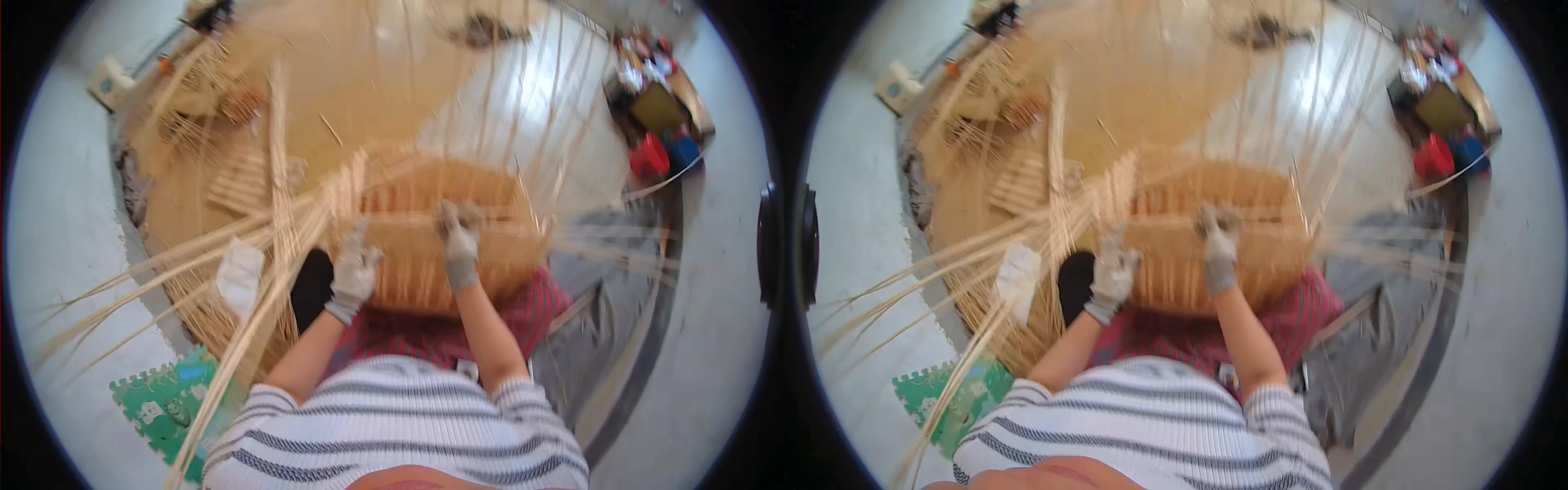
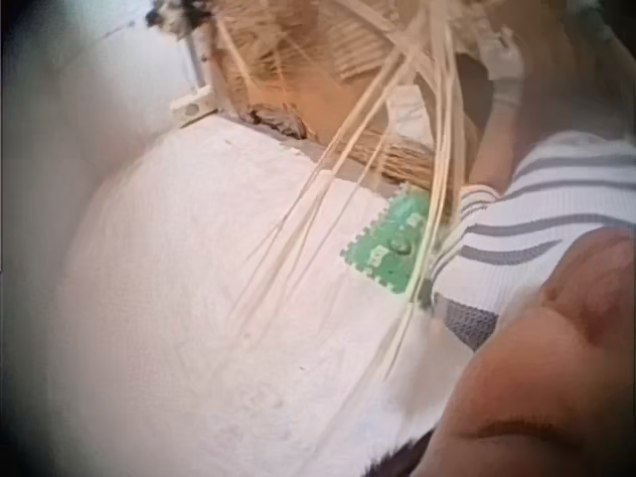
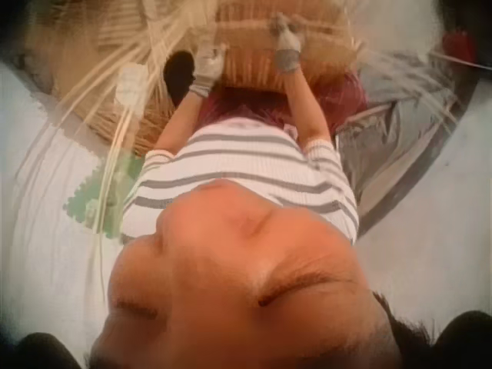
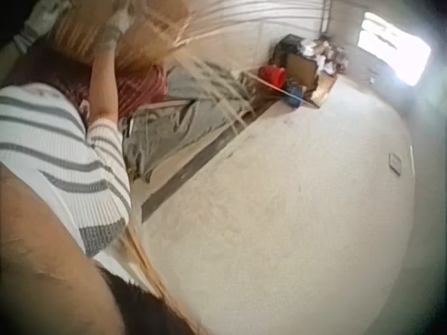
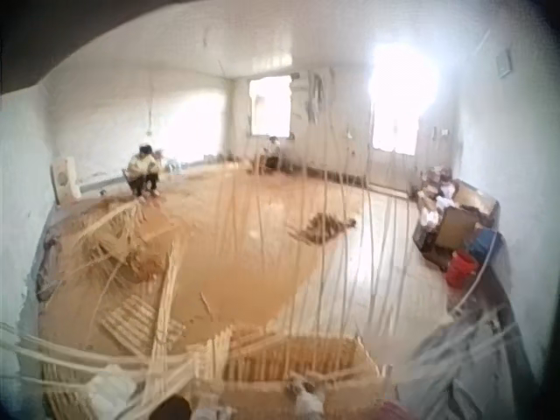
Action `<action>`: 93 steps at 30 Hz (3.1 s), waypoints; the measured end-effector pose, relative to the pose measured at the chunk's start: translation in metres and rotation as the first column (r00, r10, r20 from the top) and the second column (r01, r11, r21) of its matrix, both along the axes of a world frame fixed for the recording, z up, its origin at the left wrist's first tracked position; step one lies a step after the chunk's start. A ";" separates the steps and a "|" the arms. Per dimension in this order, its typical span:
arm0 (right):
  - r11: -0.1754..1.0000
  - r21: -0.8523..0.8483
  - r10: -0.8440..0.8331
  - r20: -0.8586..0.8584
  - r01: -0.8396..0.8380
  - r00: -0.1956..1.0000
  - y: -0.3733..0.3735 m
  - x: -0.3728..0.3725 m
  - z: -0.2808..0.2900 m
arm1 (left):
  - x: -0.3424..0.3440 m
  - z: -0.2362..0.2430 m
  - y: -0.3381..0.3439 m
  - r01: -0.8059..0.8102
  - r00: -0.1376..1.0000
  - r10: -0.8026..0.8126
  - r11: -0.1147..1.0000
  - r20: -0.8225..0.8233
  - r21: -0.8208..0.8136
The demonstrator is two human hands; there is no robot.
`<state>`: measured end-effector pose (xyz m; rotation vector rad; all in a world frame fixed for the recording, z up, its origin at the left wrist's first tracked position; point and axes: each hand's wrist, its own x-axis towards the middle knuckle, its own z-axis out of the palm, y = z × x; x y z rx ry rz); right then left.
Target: Weaving a rectangular wicker basket by hand.
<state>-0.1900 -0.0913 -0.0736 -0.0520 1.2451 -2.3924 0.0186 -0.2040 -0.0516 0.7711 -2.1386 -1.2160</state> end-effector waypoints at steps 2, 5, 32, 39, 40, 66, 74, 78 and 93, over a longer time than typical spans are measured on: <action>0.999 0.003 -0.038 0.035 0.038 0.999 -0.002 -0.006 0.006 | -0.018 -0.002 -0.014 -0.067 0.993 0.087 0.968 0.074 -0.241; 1.000 0.027 -0.017 0.106 0.015 0.994 0.001 -0.013 0.007 | -0.041 -0.005 -0.043 -0.114 0.976 0.146 0.975 0.163 -0.190; 0.995 -0.092 -0.080 -0.616 0.030 0.783 -0.106 -0.025 0.123 | -0.078 -0.008 -0.081 -0.125 0.989 0.142 0.667 0.040 0.734; 0.854 -0.505 -0.264 -0.209 0.127 0.942 0.004 0.015 0.036 | -0.079 -0.019 -0.072 -0.158 0.982 0.188 0.832 -0.003 0.531; 0.929 -0.307 -0.270 -0.183 0.206 0.945 0.001 0.021 0.041 | -0.081 -0.015 -0.070 -0.198 0.980 0.167 0.775 0.108 0.600; 0.856 0.442 0.364 -0.884 0.268 0.294 -0.070 -0.091 0.162 | -0.133 0.026 -0.022 0.007 0.923 -0.245 0.781 0.296 0.624; 0.944 -0.183 -0.324 -0.356 0.274 0.877 0.095 -0.033 0.031 | -0.152 -0.020 -0.040 0.256 0.926 -0.288 0.954 0.246 0.154; 0.956 -0.053 -0.288 -0.370 0.289 0.884 0.088 -0.020 0.040 | -0.166 0.011 -0.033 0.041 0.855 -0.099 0.991 0.509 0.126; 0.842 0.374 -0.007 -0.713 0.389 0.701 0.101 -0.109 0.090 | -0.207 0.046 0.059 0.202 0.823 -0.475 0.758 0.312 0.621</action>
